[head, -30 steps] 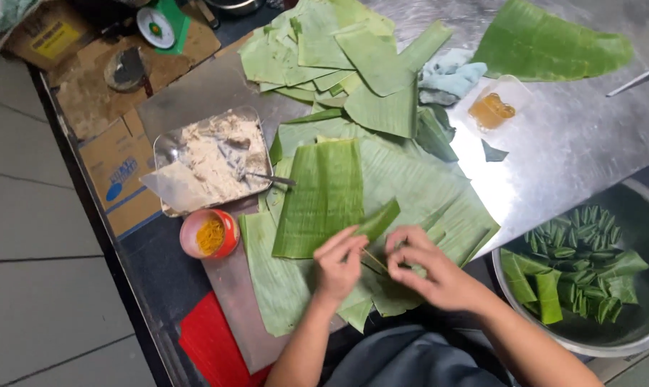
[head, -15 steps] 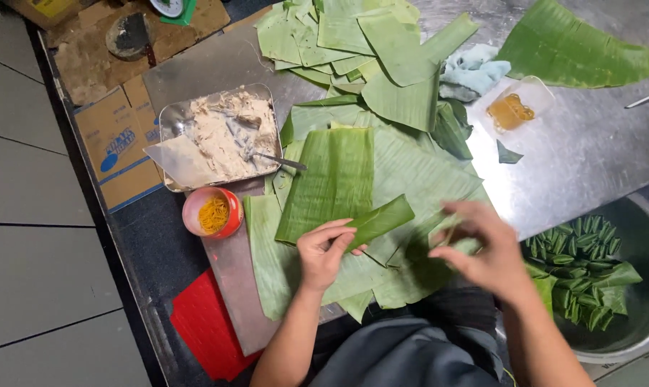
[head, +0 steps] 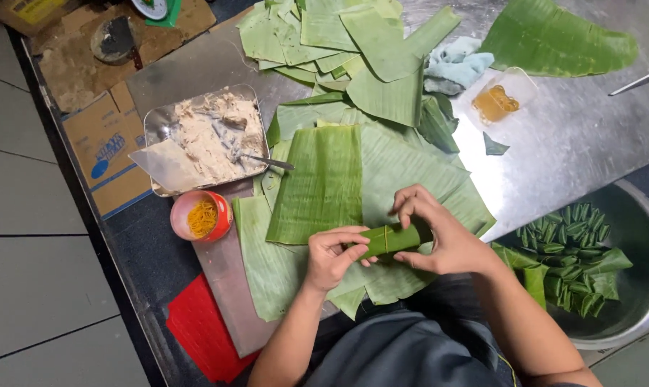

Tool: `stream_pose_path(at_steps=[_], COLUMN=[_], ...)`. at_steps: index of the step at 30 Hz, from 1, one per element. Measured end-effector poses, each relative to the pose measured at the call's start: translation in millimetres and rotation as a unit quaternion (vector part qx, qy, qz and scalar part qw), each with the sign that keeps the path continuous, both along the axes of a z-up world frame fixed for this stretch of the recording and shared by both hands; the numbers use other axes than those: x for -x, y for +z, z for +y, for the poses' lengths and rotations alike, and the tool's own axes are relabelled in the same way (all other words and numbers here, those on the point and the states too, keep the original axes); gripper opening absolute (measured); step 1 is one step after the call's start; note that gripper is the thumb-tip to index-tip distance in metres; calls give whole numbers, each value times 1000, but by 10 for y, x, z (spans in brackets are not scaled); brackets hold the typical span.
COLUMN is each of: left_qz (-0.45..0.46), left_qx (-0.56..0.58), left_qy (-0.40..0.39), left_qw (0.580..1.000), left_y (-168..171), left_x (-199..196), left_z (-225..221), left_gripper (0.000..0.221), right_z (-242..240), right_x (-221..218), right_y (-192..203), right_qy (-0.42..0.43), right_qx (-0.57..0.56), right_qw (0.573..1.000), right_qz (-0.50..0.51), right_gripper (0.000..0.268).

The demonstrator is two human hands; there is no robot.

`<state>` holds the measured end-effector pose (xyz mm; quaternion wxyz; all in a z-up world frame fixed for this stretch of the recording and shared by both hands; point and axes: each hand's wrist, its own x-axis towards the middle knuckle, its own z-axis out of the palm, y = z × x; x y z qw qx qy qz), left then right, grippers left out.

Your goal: Wrapping food filling into banana leaves by scooping portions and folding the leaves.

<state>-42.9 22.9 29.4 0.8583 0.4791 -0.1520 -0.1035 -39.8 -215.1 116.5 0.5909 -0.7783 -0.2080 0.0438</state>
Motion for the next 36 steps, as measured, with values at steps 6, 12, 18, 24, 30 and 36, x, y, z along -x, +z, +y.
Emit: stream_pose_path(at_steps=[6,12,18,24,30,36], left_qz=[-25,-206,-359,-402,-323,-255], left_qx=[-57,-433,-603,-652,-696,-555], left_qy=[40,137,107,58,-36,19], left_qw=[997,867,704,640,640,792], left_y=[-38,205,33,-233,-334,-338], left_x=[-89,-271,-180,-109,-166,-286], left_z=[44,141,63,75,113,175], left_gripper=[10,24,52,55,64,51], right_z=[10,179,471,659,608,412], right_x=[-31,-106,-4,164,131,22], right_y=[-428,-531,-668,-1009,-1142,-1183], right_qy=[-75,-137,-86,-115,-111,-87], right_qx=[-190,175,413,427,394,299], right_qw=[977,975,898,883,898,942], right_qz=[60,11,-127,-157,-159,-127], right_gripper=[57,51,69,70,70,52])
